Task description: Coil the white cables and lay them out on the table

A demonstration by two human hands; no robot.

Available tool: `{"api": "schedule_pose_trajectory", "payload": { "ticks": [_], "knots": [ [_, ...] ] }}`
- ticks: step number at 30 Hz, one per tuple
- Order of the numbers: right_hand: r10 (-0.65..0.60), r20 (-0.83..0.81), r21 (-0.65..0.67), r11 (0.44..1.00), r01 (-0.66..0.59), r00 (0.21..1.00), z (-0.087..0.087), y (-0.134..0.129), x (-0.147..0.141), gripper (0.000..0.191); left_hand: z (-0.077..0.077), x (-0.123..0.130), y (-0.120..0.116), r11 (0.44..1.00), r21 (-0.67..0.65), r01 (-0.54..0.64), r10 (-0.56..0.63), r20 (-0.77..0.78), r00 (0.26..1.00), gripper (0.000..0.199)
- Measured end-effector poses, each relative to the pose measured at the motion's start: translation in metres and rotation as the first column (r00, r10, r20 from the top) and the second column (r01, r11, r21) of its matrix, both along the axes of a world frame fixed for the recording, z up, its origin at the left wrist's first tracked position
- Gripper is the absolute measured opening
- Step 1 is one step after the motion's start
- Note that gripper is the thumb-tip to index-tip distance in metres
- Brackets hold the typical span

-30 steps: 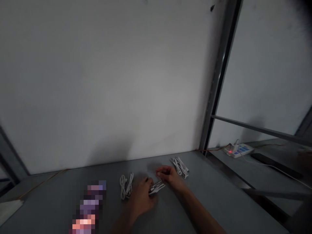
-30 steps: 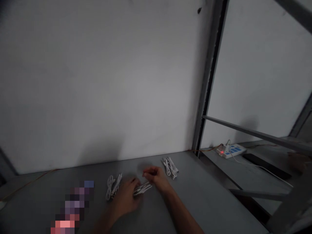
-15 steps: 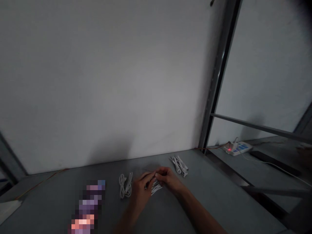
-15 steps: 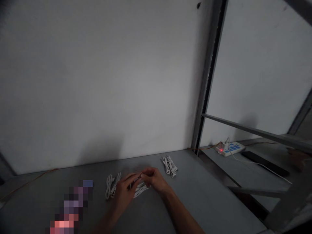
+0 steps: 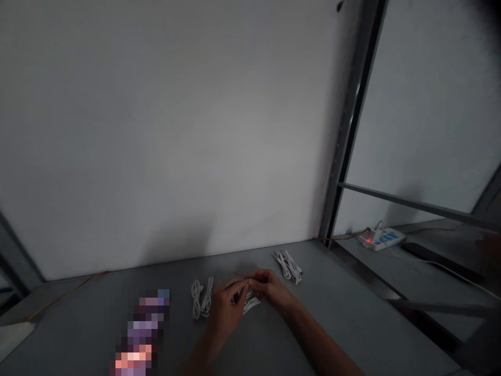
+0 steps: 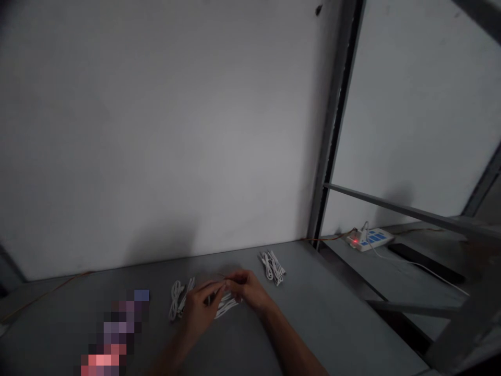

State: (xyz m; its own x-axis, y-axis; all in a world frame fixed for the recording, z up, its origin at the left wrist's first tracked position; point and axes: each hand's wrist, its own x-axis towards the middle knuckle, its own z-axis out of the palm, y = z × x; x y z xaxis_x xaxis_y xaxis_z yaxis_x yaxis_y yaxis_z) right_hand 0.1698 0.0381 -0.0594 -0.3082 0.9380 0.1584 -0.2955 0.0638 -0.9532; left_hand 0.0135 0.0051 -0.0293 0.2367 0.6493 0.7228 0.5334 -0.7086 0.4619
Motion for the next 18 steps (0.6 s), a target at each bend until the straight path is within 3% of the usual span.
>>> {"api": "schedule_pose_trajectory", "payload": {
  "ticks": [8, 18],
  "knots": [
    [0.020, -0.011, 0.030, 0.999, -0.019, 1.000, -0.0008, 0.0011, 0.0004, 0.035, 0.0051, -0.0011, -0.0023, 0.998, -0.063, -0.001, -0.002, -0.036, 0.999, 0.024],
    [-0.001, 0.022, -0.001, 1.000, 0.001, 1.000, -0.0014, 0.0017, 0.0001, 0.040, 0.0017, -0.0017, -0.0001, 1.000, -0.027, -0.004, 0.004, -0.020, 1.000, 0.022]
  ]
}}
